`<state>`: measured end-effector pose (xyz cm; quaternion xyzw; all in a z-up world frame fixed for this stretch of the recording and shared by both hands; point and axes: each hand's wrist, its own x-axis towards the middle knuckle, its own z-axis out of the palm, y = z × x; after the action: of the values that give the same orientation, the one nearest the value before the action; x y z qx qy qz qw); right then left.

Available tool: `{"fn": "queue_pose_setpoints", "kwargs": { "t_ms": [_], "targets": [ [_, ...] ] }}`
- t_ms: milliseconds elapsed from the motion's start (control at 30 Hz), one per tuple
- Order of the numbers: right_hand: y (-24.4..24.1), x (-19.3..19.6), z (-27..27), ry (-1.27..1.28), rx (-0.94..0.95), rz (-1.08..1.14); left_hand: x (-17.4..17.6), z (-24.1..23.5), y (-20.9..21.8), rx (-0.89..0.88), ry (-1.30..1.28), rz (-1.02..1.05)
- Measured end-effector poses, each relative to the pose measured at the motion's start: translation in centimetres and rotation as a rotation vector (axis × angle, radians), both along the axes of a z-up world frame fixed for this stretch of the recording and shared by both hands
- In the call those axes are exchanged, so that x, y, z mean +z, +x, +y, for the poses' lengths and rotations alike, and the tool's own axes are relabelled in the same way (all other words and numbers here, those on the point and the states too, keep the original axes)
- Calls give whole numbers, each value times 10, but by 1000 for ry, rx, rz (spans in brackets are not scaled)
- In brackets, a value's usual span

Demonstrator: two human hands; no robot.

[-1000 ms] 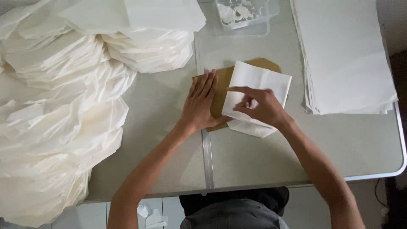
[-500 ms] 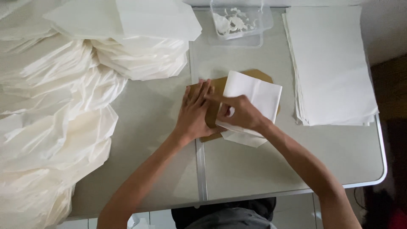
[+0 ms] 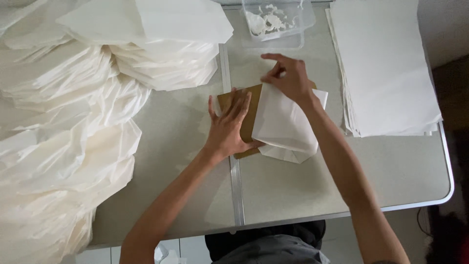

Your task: Folding white paper sheets around a cardboard template to create uniform folded products

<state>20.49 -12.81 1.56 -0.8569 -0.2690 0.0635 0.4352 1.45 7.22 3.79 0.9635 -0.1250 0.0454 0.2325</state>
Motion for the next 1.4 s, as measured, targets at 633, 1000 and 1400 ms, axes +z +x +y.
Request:
{"fn": "queue_pose_setpoints", "kwargs": {
  "t_ms": [633, 1000, 1400],
  "targets": [
    [-123, 69, 6, -10, 294, -22, 3, -1, 4, 30, -10, 51],
    [-44, 11, -3, -39, 13, -126, 11, -2, 4, 6, -36, 29],
    [-47, 28, -7, 175, 59, -240, -29, 9, 12, 83, -222, -182]
  ]
}}
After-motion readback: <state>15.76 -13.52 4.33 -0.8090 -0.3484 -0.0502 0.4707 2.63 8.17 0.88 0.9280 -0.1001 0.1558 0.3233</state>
